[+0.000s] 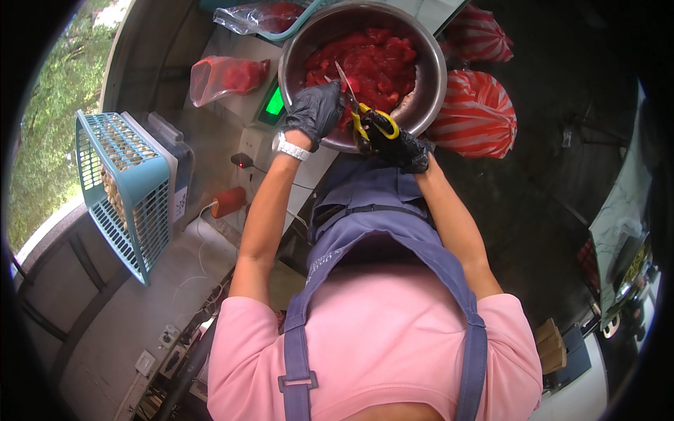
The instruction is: The person uses yellow-handled scissors to cut red meat in a metal bowl. They then wash their gloved hands at a sink and return to the counter to place the meat into a plastic bag.
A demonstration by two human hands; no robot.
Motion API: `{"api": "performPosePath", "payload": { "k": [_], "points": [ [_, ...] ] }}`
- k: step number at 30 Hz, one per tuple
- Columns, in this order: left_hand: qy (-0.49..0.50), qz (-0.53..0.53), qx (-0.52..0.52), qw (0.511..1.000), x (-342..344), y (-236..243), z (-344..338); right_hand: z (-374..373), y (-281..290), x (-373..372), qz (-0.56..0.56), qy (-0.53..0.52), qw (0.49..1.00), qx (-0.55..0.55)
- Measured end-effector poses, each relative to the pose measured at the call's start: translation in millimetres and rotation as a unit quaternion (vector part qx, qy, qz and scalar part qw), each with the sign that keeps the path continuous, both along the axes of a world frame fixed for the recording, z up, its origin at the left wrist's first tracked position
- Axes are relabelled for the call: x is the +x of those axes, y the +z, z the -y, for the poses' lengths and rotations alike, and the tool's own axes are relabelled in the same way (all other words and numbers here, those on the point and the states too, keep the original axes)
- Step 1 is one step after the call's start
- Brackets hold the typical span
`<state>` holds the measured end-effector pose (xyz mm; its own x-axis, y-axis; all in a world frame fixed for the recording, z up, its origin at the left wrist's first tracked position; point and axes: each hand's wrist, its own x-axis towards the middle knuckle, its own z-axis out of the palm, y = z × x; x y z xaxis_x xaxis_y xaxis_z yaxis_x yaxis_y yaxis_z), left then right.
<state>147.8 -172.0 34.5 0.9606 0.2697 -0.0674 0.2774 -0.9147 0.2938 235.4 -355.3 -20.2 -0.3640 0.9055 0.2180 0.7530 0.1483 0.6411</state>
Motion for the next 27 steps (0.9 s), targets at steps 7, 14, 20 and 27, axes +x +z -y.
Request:
{"api": "performPosePath", "payload": {
  "k": [7, 14, 20, 27],
  "points": [
    [-0.014, 0.009, -0.025, 1.0, 4, 6, 7, -3, -52, -14, -0.936, 0.074, 0.338, -0.065],
    [-0.006, -0.011, -0.02, 1.0, -2, -4, 3, 2, -16, -17, -0.988, -0.041, 0.089, -0.119],
    [-0.04, -0.002, -0.06, 0.997, -1, -3, 9, -5, -7, -7, -0.911, 0.08, 0.405, -0.002],
    [-0.013, -0.032, -0.043, 0.998, -2, -2, 4, -5, -36, -18, -0.972, -0.069, 0.197, -0.107]
  ]
}}
